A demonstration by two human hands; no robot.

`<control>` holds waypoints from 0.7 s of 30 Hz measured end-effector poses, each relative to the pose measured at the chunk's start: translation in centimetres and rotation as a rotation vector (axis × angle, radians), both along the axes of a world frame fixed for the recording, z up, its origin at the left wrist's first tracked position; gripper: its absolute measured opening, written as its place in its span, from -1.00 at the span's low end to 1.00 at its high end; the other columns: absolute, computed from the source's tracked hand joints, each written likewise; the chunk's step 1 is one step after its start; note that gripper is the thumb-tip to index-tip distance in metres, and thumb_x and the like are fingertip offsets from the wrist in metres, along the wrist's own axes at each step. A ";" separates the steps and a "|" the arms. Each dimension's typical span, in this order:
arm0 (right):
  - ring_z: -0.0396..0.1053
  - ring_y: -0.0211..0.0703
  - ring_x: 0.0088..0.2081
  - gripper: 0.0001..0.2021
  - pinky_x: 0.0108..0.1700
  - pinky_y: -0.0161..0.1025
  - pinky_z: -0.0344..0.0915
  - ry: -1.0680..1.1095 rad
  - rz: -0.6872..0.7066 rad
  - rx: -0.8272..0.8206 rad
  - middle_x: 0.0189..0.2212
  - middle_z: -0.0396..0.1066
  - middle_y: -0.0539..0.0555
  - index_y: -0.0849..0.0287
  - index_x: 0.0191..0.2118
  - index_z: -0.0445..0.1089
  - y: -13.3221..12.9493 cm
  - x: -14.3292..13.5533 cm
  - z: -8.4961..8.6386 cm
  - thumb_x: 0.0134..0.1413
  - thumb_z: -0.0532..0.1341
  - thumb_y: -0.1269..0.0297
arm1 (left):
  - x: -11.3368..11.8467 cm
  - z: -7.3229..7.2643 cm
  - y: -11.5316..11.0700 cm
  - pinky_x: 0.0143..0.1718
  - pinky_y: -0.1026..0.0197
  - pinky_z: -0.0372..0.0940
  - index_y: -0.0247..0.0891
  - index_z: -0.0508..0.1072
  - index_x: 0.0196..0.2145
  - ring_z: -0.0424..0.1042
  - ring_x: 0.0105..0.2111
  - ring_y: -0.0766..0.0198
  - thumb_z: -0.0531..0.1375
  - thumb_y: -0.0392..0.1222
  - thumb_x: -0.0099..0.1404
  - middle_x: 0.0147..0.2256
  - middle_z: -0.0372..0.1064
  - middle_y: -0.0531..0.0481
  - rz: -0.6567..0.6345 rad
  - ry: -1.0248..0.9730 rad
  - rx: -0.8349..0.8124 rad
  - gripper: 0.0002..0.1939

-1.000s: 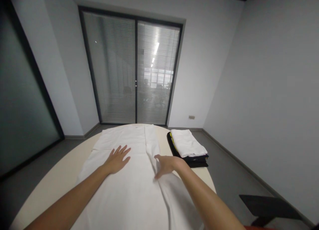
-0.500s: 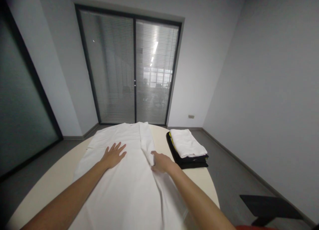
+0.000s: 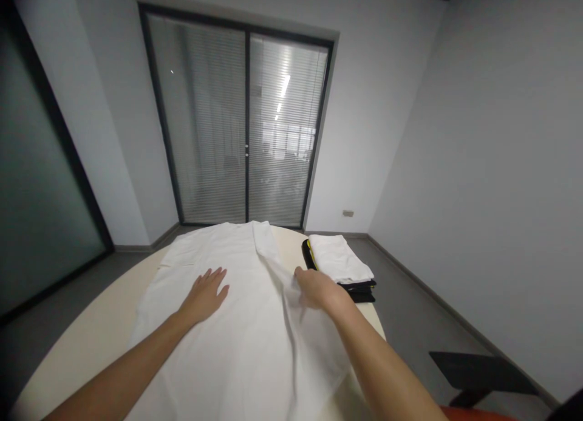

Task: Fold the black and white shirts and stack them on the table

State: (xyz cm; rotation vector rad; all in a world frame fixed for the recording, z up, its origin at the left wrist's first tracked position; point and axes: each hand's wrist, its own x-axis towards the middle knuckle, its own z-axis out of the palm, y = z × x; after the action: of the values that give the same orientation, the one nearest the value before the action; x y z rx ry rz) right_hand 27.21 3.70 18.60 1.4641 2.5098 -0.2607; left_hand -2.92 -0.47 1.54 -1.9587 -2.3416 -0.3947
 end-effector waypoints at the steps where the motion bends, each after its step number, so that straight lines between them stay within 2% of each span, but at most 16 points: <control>1: 0.44 0.19 -0.01 -0.41 -0.11 -0.14 0.29 0.029 0.002 0.039 0.01 0.43 0.36 0.24 0.19 0.25 -0.7 -0.1 0.9 -0.01 0.27 0.37 | -0.1 -0.1 0.0 0.30 -0.17 -0.06 -0.34 0.17 0.32 0.00 0.33 -0.12 -0.07 -0.02 0.42 0.33 0.06 -0.18 -0.003 -0.007 0.011 -0.40; 3: 0.46 0.13 -0.05 -0.41 -0.13 -0.16 0.28 0.115 0.069 0.052 -0.04 0.47 0.28 0.18 0.21 0.23 -2.1 -0.5 2.2 0.02 0.28 0.30 | -0.3 -0.3 0.1 0.30 -0.16 -0.06 -0.34 0.18 0.31 0.01 0.33 -0.10 -0.06 -0.03 0.42 0.33 0.07 -0.18 -0.008 -0.020 0.028 -0.41; 5: 0.50 -0.01 -0.17 -0.31 -0.18 -0.23 0.28 0.201 0.211 -0.106 -0.12 0.51 0.14 0.08 0.28 0.13 -2.9 -1.0 2.6 0.01 0.30 0.25 | -0.6 -0.5 0.1 0.30 -0.16 -0.06 -0.34 0.19 0.31 0.02 0.33 -0.10 -0.05 -0.04 0.42 0.32 0.08 -0.19 -0.014 -0.029 0.038 -0.41; 7: 0.50 -0.14 -0.29 -0.23 -0.24 -0.28 0.29 0.235 0.354 -0.350 -0.16 0.53 0.03 0.00 0.34 0.01 -3.3 -1.6 2.3 0.02 0.29 0.22 | -0.7 -0.6 0.1 0.30 -0.17 -0.06 -0.34 0.20 0.30 0.02 0.33 -0.10 -0.05 -0.05 0.42 0.32 0.08 -0.18 -0.017 -0.035 0.040 -0.42; 9: 0.50 -0.16 -0.31 -0.28 -0.26 -0.28 0.30 0.215 0.404 -0.454 -0.15 0.53 0.03 0.00 0.33 0.07 -3.5 -2.1 1.2 0.05 0.28 0.13 | -0.8 -0.7 0.1 0.30 -0.16 -0.06 -0.32 0.21 0.30 0.01 0.33 -0.09 -0.05 -0.05 0.42 0.32 0.08 -0.17 -0.020 -0.040 0.039 -0.43; 10: 0.50 -0.11 -0.29 -0.33 -0.25 -0.26 0.30 0.193 0.388 -0.419 -0.15 0.53 0.05 0.03 0.28 0.17 -3.5 -2.4 0.5 0.04 0.28 0.07 | -0.8 -0.6 0.0 0.31 -0.15 -0.07 -0.32 0.21 0.30 0.01 0.33 -0.09 -0.05 -0.05 0.42 0.33 0.08 -0.16 -0.022 -0.044 0.037 -0.43; 13: 0.50 0.11 -0.17 -0.45 -0.19 -0.13 0.33 0.109 0.280 -0.166 -0.17 0.54 0.17 0.14 0.03 0.42 -4.1 -3.5 -2.0 -0.02 0.27 -0.11 | -0.8 -0.5 0.0 0.31 -0.15 -0.07 -0.30 0.23 0.29 0.01 0.33 -0.08 -0.05 -0.05 0.42 0.33 0.08 -0.15 -0.026 -0.053 0.030 -0.44; 15: 0.49 0.24 -0.13 -0.44 -0.14 -0.01 0.34 0.051 0.222 -0.035 -0.16 0.53 0.28 0.20 -0.05 0.46 -4.8 -4.5 -3.6 0.05 0.18 -0.20 | -0.8 -0.4 0.0 0.31 -0.15 -0.08 -0.29 0.25 0.27 0.01 0.33 -0.08 -0.04 -0.05 0.42 0.33 0.08 -0.14 -0.024 -0.058 0.027 -0.45; 18: 0.49 0.33 -0.11 -0.32 -0.11 0.08 0.36 -0.047 0.177 0.071 -0.15 0.52 0.41 0.32 -0.01 0.44 -6.0 -5.9 -5.5 0.04 0.16 -0.24 | -0.7 -0.3 0.0 0.31 -0.15 -0.07 -0.28 0.25 0.27 0.02 0.33 -0.07 -0.04 -0.05 0.42 0.32 0.09 -0.14 -0.020 -0.055 0.031 -0.46; 21: 0.51 0.29 -0.12 -0.41 -0.13 0.03 0.38 -0.104 0.175 0.100 -0.16 0.52 0.42 0.35 -0.02 0.46 -6.3 -6.6 -6.3 0.06 0.19 -0.11 | -0.6 -0.2 -0.1 0.30 -0.13 -0.06 -0.29 0.26 0.26 0.02 0.33 -0.08 -0.03 -0.07 0.42 0.32 0.10 -0.14 -0.022 -0.044 0.032 -0.47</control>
State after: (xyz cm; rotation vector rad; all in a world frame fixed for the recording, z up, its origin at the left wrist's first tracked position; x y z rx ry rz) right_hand 20.66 -2.64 12.33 1.2459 2.5789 -0.0288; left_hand -3.57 -0.53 1.30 -1.9831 -2.3270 -0.4784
